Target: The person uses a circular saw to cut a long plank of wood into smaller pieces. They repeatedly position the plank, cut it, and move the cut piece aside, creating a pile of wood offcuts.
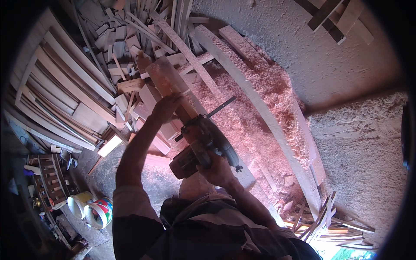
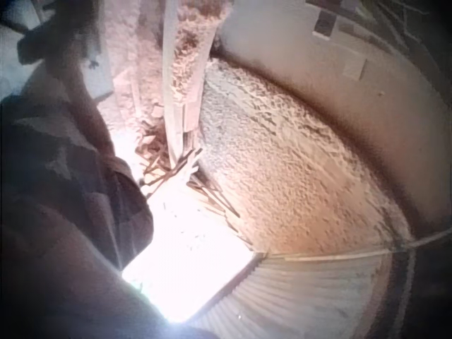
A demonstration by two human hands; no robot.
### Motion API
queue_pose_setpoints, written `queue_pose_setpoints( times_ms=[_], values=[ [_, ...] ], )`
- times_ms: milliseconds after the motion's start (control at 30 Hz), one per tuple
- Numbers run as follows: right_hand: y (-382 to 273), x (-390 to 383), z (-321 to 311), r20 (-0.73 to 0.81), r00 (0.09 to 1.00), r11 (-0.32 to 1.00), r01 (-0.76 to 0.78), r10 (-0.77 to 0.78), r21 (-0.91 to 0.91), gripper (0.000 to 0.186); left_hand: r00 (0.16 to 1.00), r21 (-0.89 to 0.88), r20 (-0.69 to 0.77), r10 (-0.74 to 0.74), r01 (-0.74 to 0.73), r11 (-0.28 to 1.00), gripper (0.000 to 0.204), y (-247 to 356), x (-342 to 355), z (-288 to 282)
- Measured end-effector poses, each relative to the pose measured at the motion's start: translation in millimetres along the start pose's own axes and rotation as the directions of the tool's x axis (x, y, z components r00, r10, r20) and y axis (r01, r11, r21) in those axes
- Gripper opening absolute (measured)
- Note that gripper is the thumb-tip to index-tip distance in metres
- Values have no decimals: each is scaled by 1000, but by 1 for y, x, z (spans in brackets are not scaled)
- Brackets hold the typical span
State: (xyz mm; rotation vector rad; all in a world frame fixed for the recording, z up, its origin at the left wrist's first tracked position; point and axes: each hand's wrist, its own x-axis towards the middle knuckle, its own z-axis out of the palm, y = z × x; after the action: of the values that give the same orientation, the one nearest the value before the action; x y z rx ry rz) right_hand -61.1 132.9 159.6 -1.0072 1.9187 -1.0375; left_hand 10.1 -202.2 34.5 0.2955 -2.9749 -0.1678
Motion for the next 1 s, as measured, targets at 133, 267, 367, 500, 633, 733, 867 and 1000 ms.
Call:
queue_pose_setpoints(
  times_ms=[133,267,367,500,633,733,867,1000],
  values=[
    [-4,13,2,16,1000,1000,-11,10,10,46,712,-502,-118,-692,558,661,50,52,-82,7],
    [-10,27,5,2,1000,1000,10,-10,-1,47,355,-863,410,-840,449,-232,40,153,-166,-5],
    [-15,37,9,15,1000,999,-27,27,-23,48,411,-813,578,-705,369,-451,56,210,-172,-16],
    [-20,51,12,34,999,1000,0,0,23,47,451,-870,452,-770,32,-493,52,207,-140,-21],
    [-25,67,17,51,999,1000,-7,6,26,46,457,-807,504,-733,-53,-588,69,188,-129,-21],
    [-27,79,22,60,998,1000,-18,17,15,44,513,-843,412,-753,-100,-529,68,178,-125,-23],
    [-30,97,29,49,999,999,19,-21,35,41,535,-830,376,-757,-168,-531,65,164,-111,-31],
    [-35,114,36,-1,998,997,57,-57,46,39,562,-854,307,-768,-193,-482,63,151,-98,-41]
  ],
)
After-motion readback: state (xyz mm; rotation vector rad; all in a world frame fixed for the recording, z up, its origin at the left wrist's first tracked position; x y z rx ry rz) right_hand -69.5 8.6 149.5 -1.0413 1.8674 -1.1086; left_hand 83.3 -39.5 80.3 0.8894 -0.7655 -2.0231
